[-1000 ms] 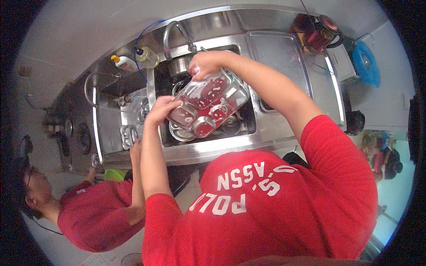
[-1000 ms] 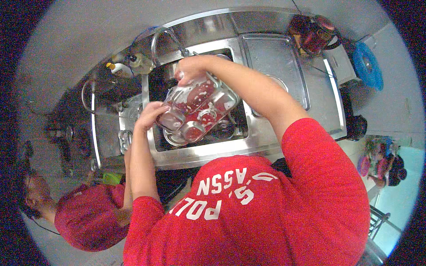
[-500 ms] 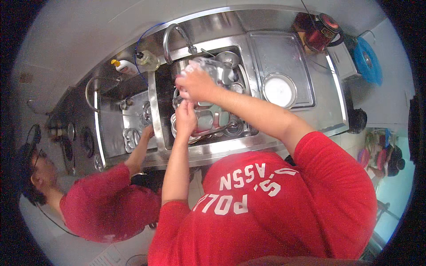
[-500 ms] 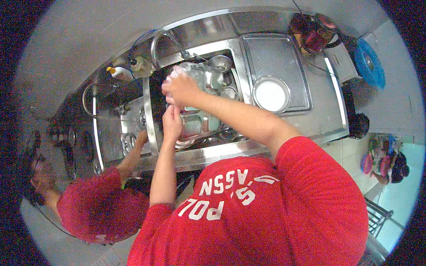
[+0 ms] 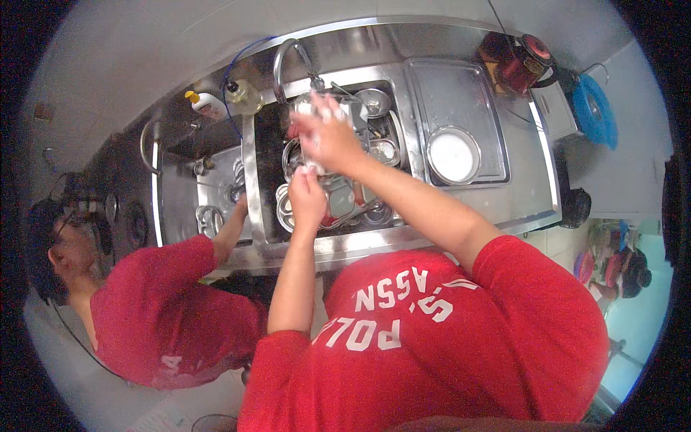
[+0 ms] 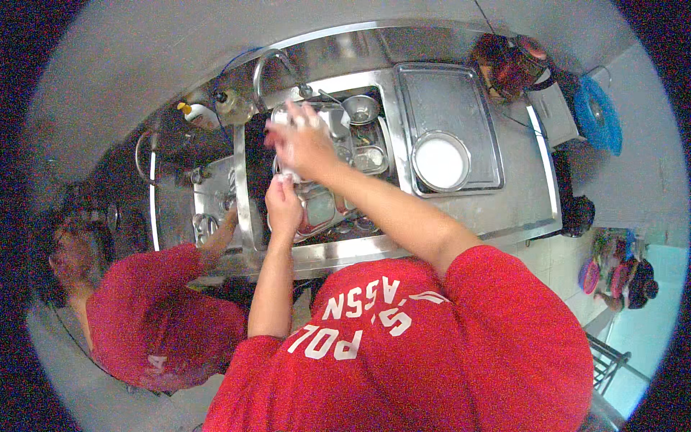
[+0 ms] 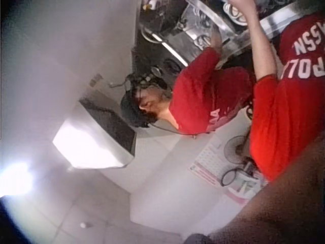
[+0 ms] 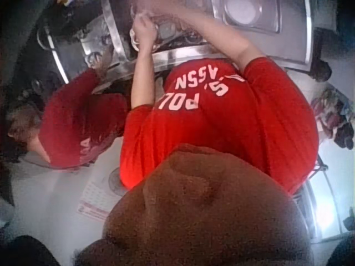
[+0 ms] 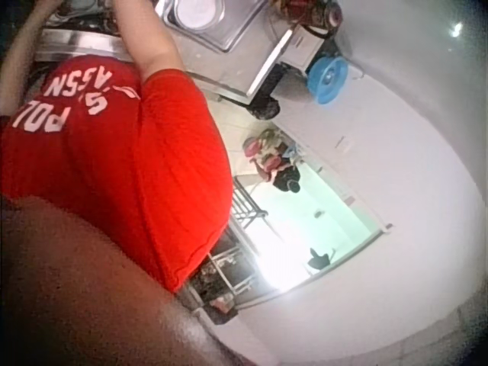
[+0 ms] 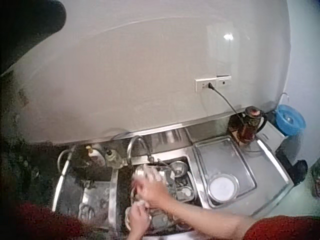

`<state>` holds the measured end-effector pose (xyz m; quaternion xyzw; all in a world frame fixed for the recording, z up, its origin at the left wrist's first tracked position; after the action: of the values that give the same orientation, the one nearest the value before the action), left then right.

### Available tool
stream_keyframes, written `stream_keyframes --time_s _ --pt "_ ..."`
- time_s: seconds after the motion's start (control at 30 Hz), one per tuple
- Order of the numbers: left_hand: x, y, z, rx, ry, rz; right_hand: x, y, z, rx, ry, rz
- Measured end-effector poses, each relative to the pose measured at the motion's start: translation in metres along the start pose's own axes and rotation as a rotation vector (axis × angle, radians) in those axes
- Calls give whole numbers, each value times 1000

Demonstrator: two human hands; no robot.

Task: The person washes metal trays and bowls in a sink by hand, using a pink sponge and soap to scrub them one at a time before stacking them.

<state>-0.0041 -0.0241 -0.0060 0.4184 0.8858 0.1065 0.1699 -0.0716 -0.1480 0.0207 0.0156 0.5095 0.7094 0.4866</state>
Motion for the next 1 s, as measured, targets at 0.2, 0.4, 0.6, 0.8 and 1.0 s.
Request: stream_keyframes --time_s 0.2,0.4,0.6,0.8,1.0 --pt "-1 1 -6 -56 25 58 4 2 4 -12 58 66" --pt "-3 -1 -2 -59 -14 101 -34 9 -15 -238 -45 -80" --pt "0 6 2 158 206 39 2 -5 -4 -52 40 -6" --pt "1 7 13 180 178 96 0 -5 8 15 16 51" --pt "3 -2 -2 116 200 154 -26 4 -16 -109 -167 18"
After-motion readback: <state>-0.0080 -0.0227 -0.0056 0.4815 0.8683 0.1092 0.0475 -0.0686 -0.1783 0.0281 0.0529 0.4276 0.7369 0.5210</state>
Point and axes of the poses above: each hand's wrist, its own x-axis away from the middle knuckle, its own y-axis out of the back of the hand, z = x × y, the point moved 4 cm from there along -x, towards the middle knuckle, and after that the axes turned 6 degrees about x, right-handed, at the moved point
